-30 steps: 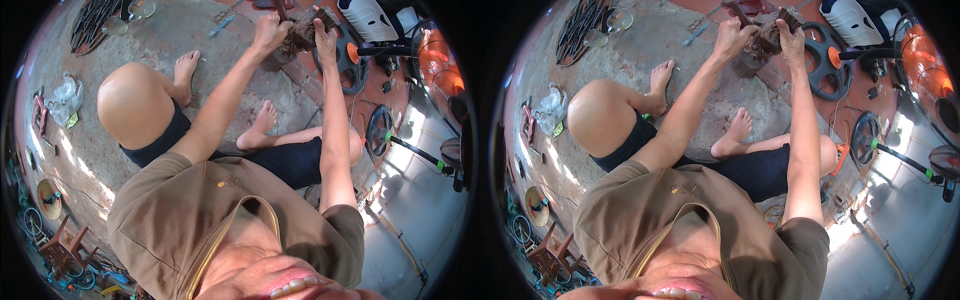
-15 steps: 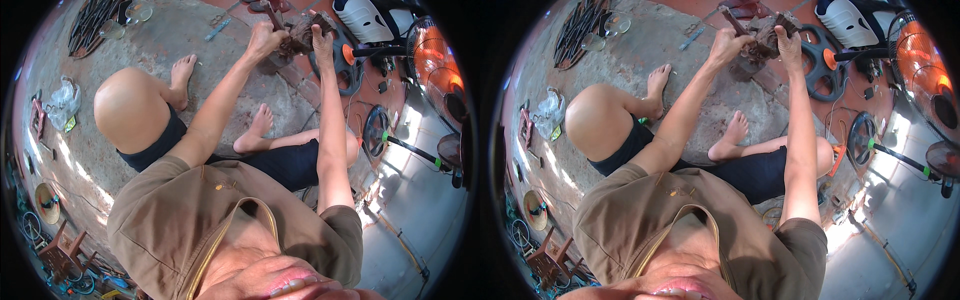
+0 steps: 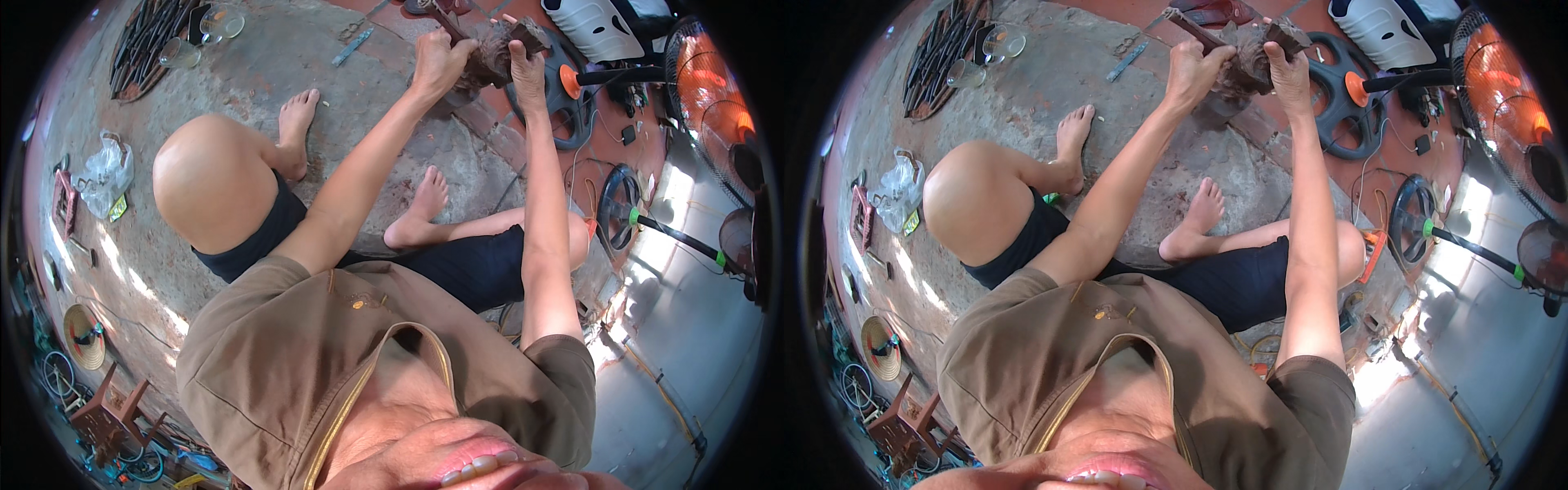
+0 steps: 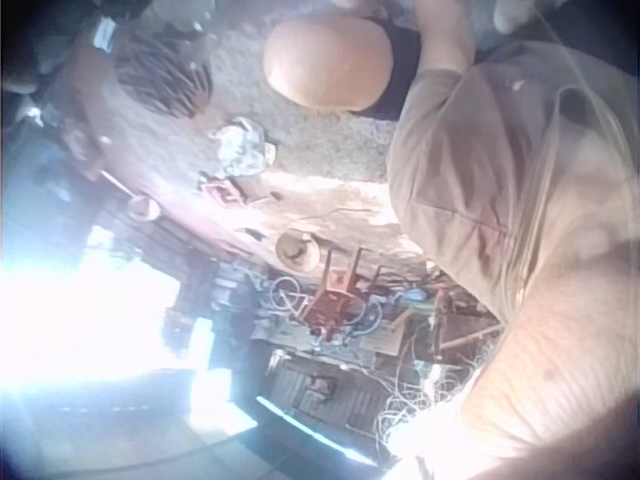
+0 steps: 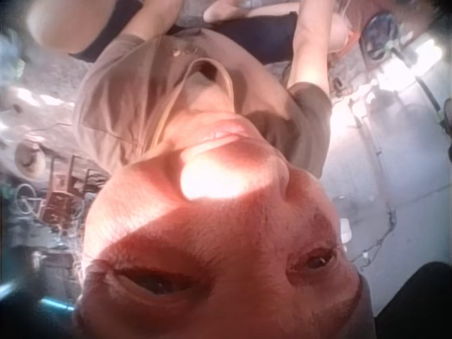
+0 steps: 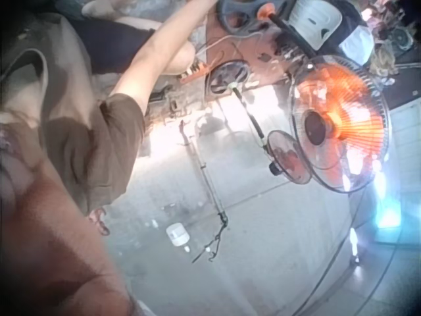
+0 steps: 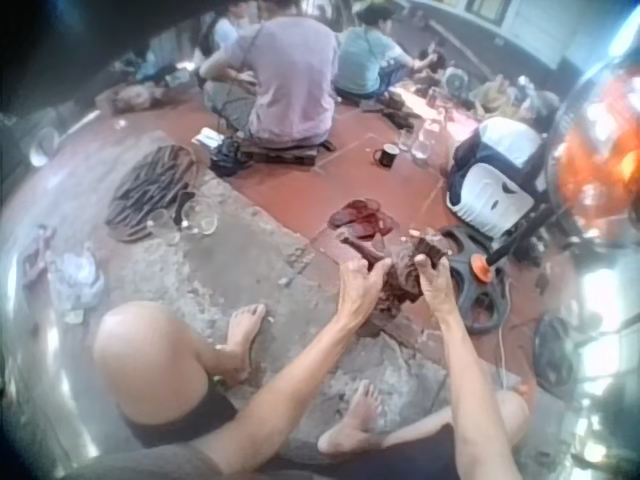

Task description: The person sits on the floor and carves a piece of wood using a small knife. They hold the wood with one hand and carefully shape it with the tool in the other, occasionally rotating the piece to work on different sides.

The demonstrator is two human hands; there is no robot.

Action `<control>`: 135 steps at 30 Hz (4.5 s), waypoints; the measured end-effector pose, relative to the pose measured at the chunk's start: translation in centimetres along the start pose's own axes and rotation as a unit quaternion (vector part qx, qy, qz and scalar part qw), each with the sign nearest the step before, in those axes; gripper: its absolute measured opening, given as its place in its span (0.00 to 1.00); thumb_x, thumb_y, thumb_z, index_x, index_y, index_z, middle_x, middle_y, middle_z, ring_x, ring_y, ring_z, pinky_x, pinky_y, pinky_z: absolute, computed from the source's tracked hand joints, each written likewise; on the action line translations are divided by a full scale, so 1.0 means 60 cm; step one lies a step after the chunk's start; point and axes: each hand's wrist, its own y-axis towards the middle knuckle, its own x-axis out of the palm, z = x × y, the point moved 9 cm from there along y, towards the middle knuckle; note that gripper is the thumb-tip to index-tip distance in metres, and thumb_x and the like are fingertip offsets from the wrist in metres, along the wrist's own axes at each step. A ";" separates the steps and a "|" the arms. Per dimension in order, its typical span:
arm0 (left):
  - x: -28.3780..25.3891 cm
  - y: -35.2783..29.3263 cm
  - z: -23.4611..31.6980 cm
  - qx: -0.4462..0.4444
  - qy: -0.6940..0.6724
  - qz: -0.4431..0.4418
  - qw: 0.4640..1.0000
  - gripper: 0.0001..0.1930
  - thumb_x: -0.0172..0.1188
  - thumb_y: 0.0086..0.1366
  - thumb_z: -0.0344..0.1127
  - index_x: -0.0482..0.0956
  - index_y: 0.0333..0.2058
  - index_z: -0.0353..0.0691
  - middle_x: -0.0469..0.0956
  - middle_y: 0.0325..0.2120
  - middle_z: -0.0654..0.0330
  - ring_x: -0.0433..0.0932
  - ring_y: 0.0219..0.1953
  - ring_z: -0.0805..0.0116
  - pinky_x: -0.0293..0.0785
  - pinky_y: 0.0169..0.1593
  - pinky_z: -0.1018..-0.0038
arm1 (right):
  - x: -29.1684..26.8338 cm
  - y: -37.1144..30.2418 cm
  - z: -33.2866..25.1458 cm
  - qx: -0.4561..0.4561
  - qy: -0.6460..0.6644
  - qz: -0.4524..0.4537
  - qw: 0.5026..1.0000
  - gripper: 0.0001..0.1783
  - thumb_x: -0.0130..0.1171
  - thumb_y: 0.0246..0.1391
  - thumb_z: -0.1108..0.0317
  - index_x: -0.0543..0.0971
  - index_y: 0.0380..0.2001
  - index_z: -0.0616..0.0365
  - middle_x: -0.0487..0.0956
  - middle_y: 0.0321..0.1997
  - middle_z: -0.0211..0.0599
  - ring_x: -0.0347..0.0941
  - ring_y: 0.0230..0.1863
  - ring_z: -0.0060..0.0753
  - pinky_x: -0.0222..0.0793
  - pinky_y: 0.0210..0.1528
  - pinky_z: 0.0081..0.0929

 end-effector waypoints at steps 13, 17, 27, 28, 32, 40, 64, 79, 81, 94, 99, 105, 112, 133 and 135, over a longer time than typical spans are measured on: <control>0.010 0.008 0.041 0.076 0.029 0.008 0.997 0.09 0.64 0.57 0.34 0.83 0.28 0.33 0.81 0.19 0.58 0.78 0.23 0.74 0.72 0.29 0.74 | 0.006 0.004 -0.002 -0.029 -0.019 -0.010 0.999 0.36 0.61 0.53 0.40 0.76 0.52 0.62 0.77 0.45 0.28 0.69 0.46 0.21 0.65 0.51 0.22; 0.017 -0.006 0.066 0.093 0.148 -0.076 0.982 0.10 0.66 0.55 0.35 0.83 0.29 0.32 0.80 0.18 0.55 0.79 0.21 0.71 0.71 0.26 0.70 | -0.012 -0.002 0.017 -0.010 -0.013 -0.017 1.000 0.35 0.62 0.53 0.42 0.76 0.52 0.62 0.76 0.45 0.27 0.68 0.46 0.20 0.64 0.52 0.22; 0.003 0.009 0.044 0.047 0.028 -0.007 0.999 0.12 0.63 0.54 0.38 0.81 0.28 0.33 0.80 0.22 0.46 0.81 0.28 0.49 0.75 0.33 0.62 | 0.007 0.002 0.004 -0.020 -0.023 -0.023 0.999 0.36 0.61 0.53 0.41 0.75 0.53 0.61 0.77 0.45 0.28 0.69 0.46 0.21 0.65 0.52 0.23; 0.004 0.006 0.040 0.037 0.098 -0.012 0.994 0.13 0.63 0.56 0.39 0.83 0.28 0.33 0.81 0.21 0.51 0.82 0.26 0.65 0.74 0.30 0.70 | 0.000 0.005 0.002 -0.015 -0.038 -0.029 0.999 0.37 0.60 0.54 0.39 0.74 0.55 0.61 0.77 0.48 0.30 0.70 0.48 0.22 0.65 0.54 0.24; 0.001 -0.027 -0.005 0.027 0.113 -0.052 0.992 0.13 0.64 0.56 0.39 0.83 0.30 0.33 0.82 0.22 0.52 0.83 0.28 0.64 0.75 0.32 0.70 | 0.001 -0.011 0.010 -0.010 -0.009 -0.032 0.999 0.39 0.58 0.55 0.38 0.72 0.57 0.60 0.78 0.51 0.32 0.70 0.51 0.22 0.65 0.56 0.24; -0.014 -0.001 0.065 0.079 -0.013 0.032 0.996 0.10 0.63 0.58 0.35 0.83 0.31 0.33 0.81 0.22 0.54 0.81 0.25 0.67 0.73 0.30 0.71 | 0.012 0.004 0.003 -0.016 -0.053 -0.022 0.998 0.35 0.60 0.54 0.39 0.77 0.49 0.61 0.77 0.42 0.28 0.69 0.45 0.22 0.65 0.50 0.24; -0.004 -0.014 0.001 -0.096 -0.138 -0.039 0.985 0.14 0.63 0.57 0.37 0.83 0.30 0.28 0.82 0.23 0.55 0.77 0.26 0.74 0.73 0.32 0.72 | 0.012 -0.026 -0.127 -0.005 -0.111 -0.050 0.993 0.30 0.69 0.47 0.70 0.72 0.55 0.61 0.76 0.55 0.34 0.69 0.56 0.25 0.63 0.60 0.26; 0.007 -0.050 -0.011 -0.076 -0.262 0.070 0.959 0.12 0.57 0.66 0.38 0.79 0.34 0.33 0.77 0.28 0.63 0.73 0.32 0.74 0.69 0.40 0.76 | 0.043 -0.084 -0.155 0.011 -0.290 -0.073 0.954 0.32 0.69 0.46 0.53 0.73 0.54 0.50 0.78 0.48 0.41 0.76 0.49 0.44 0.71 0.50 0.34; 0.005 -0.051 -0.007 -0.071 -0.253 0.074 0.962 0.12 0.57 0.66 0.38 0.79 0.34 0.33 0.77 0.28 0.62 0.73 0.31 0.73 0.70 0.39 0.74 | 0.042 -0.089 -0.160 0.013 -0.307 -0.071 0.949 0.33 0.68 0.47 0.51 0.71 0.55 0.50 0.78 0.50 0.41 0.75 0.51 0.45 0.70 0.51 0.35; 0.015 -0.061 0.000 -0.074 -0.259 0.093 0.958 0.14 0.57 0.66 0.41 0.80 0.33 0.34 0.77 0.28 0.64 0.73 0.33 0.74 0.69 0.40 0.76 | 0.003 -0.118 -0.194 0.033 -0.334 -0.081 0.938 0.36 0.66 0.50 0.52 0.67 0.61 0.50 0.75 0.57 0.41 0.73 0.55 0.42 0.69 0.54 0.34; 0.007 -0.056 0.013 -0.072 -0.223 0.089 0.968 0.16 0.57 0.66 0.43 0.80 0.32 0.34 0.77 0.27 0.63 0.72 0.32 0.73 0.68 0.40 0.74 | -0.107 -0.161 -0.194 0.106 -0.298 -0.035 0.948 0.31 0.65 0.53 0.57 0.71 0.59 0.50 0.76 0.54 0.43 0.74 0.55 0.36 0.67 0.55 0.31; 0.008 -0.055 0.001 -0.043 -0.206 0.099 0.973 0.14 0.56 0.67 0.41 0.75 0.37 0.33 0.76 0.27 0.60 0.72 0.31 0.70 0.68 0.38 0.72 | -0.276 -0.317 -0.192 0.257 -0.136 0.141 0.946 0.30 0.50 0.65 0.51 0.67 0.61 0.60 0.73 0.60 0.43 0.71 0.58 0.38 0.65 0.59 0.33; 0.021 -0.057 0.007 -0.038 -0.236 0.099 0.966 0.16 0.56 0.67 0.43 0.78 0.33 0.33 0.77 0.27 0.62 0.73 0.32 0.72 0.68 0.40 0.73 | -0.257 -0.537 -0.125 0.271 0.159 0.353 0.881 0.35 0.43 0.65 0.42 0.69 0.59 0.62 0.71 0.61 0.45 0.69 0.60 0.37 0.65 0.60 0.33; 0.021 -0.054 -0.005 -0.068 -0.240 0.085 0.965 0.14 0.57 0.66 0.43 0.79 0.33 0.35 0.76 0.28 0.65 0.72 0.33 0.74 0.68 0.41 0.74 | -0.242 -0.407 -0.203 0.264 -0.290 0.157 0.907 0.17 0.52 0.63 0.60 0.80 0.42 0.65 0.82 0.41 0.43 0.76 0.46 0.32 0.67 0.51 0.28; 0.024 -0.054 -0.004 -0.071 -0.251 0.083 0.962 0.14 0.57 0.66 0.43 0.79 0.33 0.35 0.76 0.29 0.65 0.71 0.33 0.74 0.68 0.42 0.74 | -0.249 -0.405 -0.193 0.266 -0.258 0.159 0.915 0.17 0.52 0.63 0.60 0.80 0.41 0.64 0.82 0.41 0.41 0.76 0.45 0.30 0.67 0.51 0.27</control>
